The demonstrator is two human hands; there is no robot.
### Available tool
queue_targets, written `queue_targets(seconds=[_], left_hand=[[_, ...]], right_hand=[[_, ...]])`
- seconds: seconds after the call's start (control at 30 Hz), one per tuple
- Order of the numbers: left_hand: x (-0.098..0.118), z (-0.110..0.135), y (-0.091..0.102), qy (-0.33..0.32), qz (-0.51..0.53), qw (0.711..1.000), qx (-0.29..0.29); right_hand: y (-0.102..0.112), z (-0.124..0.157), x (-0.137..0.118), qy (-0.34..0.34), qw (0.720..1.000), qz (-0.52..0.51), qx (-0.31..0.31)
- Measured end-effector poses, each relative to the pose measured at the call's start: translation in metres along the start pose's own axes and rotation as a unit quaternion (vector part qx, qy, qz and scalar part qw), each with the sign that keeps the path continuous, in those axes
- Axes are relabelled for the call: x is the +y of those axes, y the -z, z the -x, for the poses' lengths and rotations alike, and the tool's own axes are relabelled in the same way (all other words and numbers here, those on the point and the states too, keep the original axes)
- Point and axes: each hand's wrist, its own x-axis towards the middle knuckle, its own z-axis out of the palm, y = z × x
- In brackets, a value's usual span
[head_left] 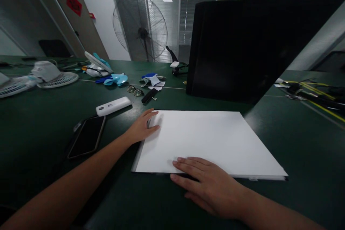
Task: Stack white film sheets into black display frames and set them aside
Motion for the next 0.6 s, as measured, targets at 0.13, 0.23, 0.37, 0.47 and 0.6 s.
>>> queue_targets(seconds=[0.13, 0.23, 0.37, 0.47, 0.6], left_hand=[[-0.0060, -0.0031, 0.0020, 0.006, -0.010, 1.000, 0.001], [-0.0088, -0.0069, 0.0021, 0.037, -0.040, 0.999, 0.002], [-0.0055, -0.0103, 0.0010, 0.067, -0.087, 0.993, -0.030], [-0.0020, -0.0093, 0.0003, 0.063, -0.102, 0.991, -0.057], [-0.0011, -0.0058, -0.0005, 0.042, -0.113, 0.990, -0.068]], right_hand=[[-0.0025, -0.0011, 0.0027, -0.076, 0.997, 0.022, 0.004], [-0.0028, -0.0025, 0.0034, -0.122, 0.992, 0.027, 0.003], [-0.0047, -0.0031, 0.0023, -0.149, 0.989, 0.006, -0.006], [-0.0068, -0.0034, 0.0018, -0.150, 0.989, 0.005, -0.014], [-0.0061, -0.0033, 0.0043, -0.144, 0.990, -0.001, -0.003]])
